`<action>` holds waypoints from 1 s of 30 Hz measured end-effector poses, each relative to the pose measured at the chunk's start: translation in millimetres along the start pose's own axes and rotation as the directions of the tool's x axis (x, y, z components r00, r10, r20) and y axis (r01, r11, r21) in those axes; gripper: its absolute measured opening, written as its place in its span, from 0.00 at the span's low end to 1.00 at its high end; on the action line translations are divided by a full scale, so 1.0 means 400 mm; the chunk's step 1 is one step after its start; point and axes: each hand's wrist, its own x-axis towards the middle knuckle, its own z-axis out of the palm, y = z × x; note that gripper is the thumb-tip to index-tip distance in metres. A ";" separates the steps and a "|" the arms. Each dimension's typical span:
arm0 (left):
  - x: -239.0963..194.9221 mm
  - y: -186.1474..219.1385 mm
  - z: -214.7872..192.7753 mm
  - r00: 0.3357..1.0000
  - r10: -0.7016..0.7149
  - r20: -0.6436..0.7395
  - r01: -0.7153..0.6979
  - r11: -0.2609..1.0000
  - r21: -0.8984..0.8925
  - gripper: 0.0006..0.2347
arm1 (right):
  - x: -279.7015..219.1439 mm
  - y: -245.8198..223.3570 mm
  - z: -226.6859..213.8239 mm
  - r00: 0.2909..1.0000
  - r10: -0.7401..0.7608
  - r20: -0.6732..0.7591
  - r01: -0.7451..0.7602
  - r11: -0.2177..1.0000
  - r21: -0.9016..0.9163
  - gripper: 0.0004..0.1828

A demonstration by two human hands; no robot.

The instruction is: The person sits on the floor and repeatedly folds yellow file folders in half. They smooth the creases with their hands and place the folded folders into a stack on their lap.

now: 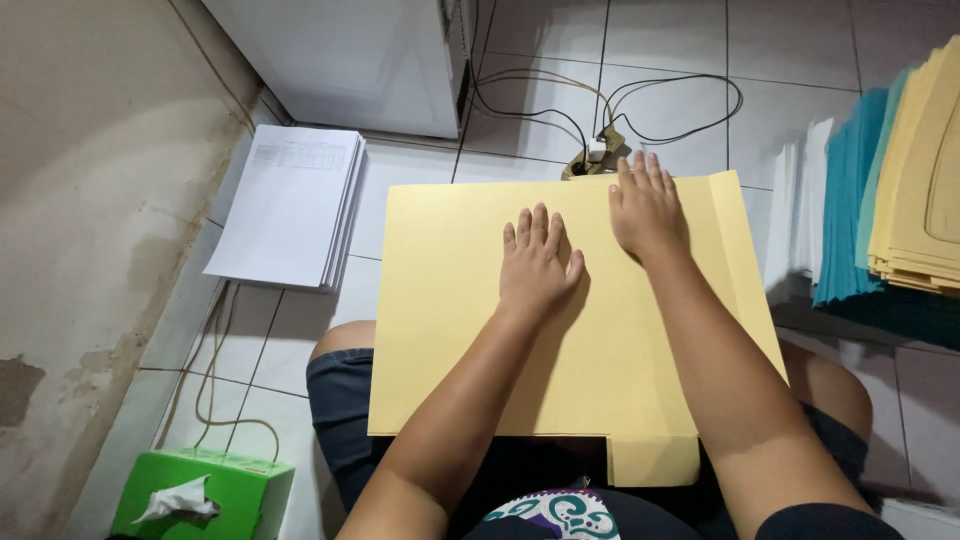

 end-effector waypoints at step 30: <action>0.174 -0.049 0.092 0.988 -0.032 -0.152 0.041 0.997 0.059 0.29 | -0.426 0.862 0.467 0.960 -0.044 -0.278 0.158 0.902 0.402 0.18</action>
